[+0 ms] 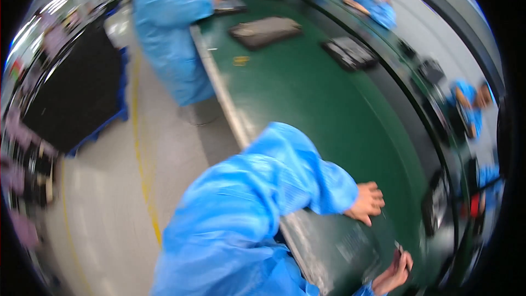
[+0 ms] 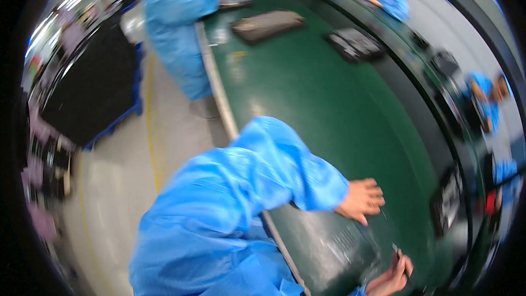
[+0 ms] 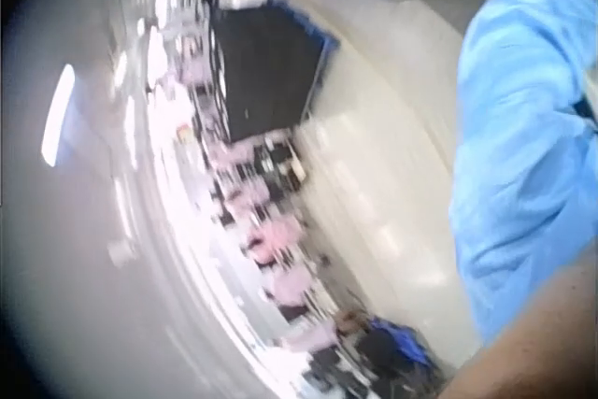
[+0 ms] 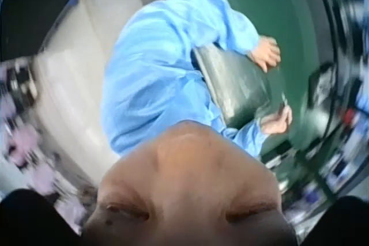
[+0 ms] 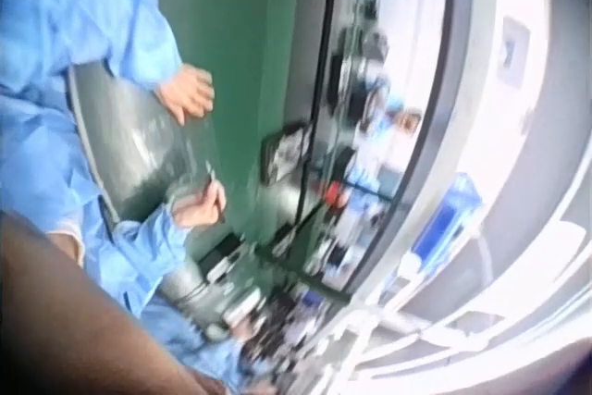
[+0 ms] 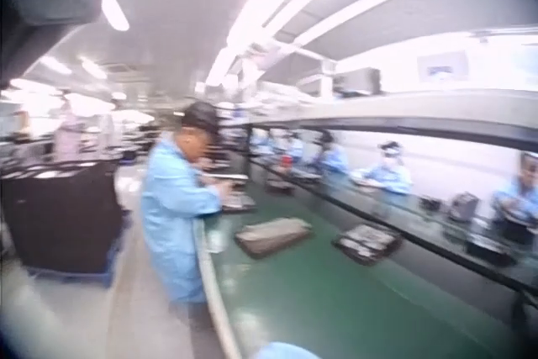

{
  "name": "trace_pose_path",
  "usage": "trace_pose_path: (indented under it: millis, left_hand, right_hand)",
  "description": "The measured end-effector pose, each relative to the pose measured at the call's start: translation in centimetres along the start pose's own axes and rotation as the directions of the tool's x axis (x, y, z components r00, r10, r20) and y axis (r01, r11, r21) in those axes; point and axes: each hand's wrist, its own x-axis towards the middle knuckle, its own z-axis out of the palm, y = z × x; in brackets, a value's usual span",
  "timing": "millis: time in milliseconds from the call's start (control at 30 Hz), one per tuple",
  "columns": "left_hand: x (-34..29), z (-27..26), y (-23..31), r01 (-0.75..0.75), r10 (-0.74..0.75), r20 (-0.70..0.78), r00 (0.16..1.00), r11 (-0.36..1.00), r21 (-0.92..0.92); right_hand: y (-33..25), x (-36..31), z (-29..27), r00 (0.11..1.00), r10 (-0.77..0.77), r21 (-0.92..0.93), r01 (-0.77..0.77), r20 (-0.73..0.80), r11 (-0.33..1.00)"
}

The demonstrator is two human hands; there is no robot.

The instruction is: The person assembles or repairs electronic components on a tablet frame using tweezers, working on a conveyor belt.

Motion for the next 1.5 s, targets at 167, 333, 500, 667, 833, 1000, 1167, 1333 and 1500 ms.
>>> trace_pose_path:
  millis: [167, 333, 500, 667, 833, 1000, 1167, 1333, 1500]
  left_hand:
    - [1.2, -2.2, -0.5, 0.056, -0.065, 0.185, 0.981, 0.997, 0.052]
    - [4.3, -3.2, -3.5, 0.122, -0.125, 0.238, 0.963, 0.992, 0.025]
    - [9.2, -1.0, -5.2, 0.183, -0.166, 0.227, 0.960, 0.981, -0.057]
    - [13.9, 2.4, -5.6, 0.280, -0.228, 0.298, 0.927, 0.949, -0.144]
    - [16.4, 6.9, -5.7, 0.327, -0.281, 0.275, 0.919, 0.935, -0.138]
    - [18.6, 9.0, -4.0, 0.392, -0.334, 0.299, 0.894, 0.906, -0.160]
    - [18.8, 9.1, -2.9, 0.504, -0.487, 0.131, 0.864, 0.838, -0.210]
    - [17.5, 4.9, -1.7, 0.271, -0.288, -0.127, 0.949, 0.953, -0.134]
    - [16.1, -0.1, 0.9, 0.041, -0.062, -0.238, 0.969, 0.995, -0.090]
  right_hand:
    - [-1.9, 1.4, -0.7, 0.985, -0.073, 0.024, 0.078, -0.159, 0.997]
    - [-4.9, 5.1, -1.2, 0.977, -0.099, 0.001, 0.101, -0.190, 0.995]
    - [-4.9, 10.6, -3.1, 0.964, -0.161, -0.023, 0.160, -0.209, 0.987]
    - [-1.6, 16.8, -6.7, 0.946, -0.075, 0.028, 0.088, -0.314, 0.996]
    - [3.5, 20.5, -8.8, 0.889, 0.112, 0.032, -0.109, -0.445, 0.994]
    - [4.4, 21.8, -8.2, 0.915, 0.144, 0.216, -0.065, -0.376, 0.974]
    - [2.4, 21.1, -8.0, 0.933, 0.173, 0.176, -0.122, -0.315, 0.977]
    - [-1.7, 17.5, -8.4, 0.987, 0.091, 0.234, -0.058, -0.133, 0.971]
    - [-5.2, 11.5, -8.1, 0.997, -0.047, 0.322, 0.064, -0.060, 0.945]
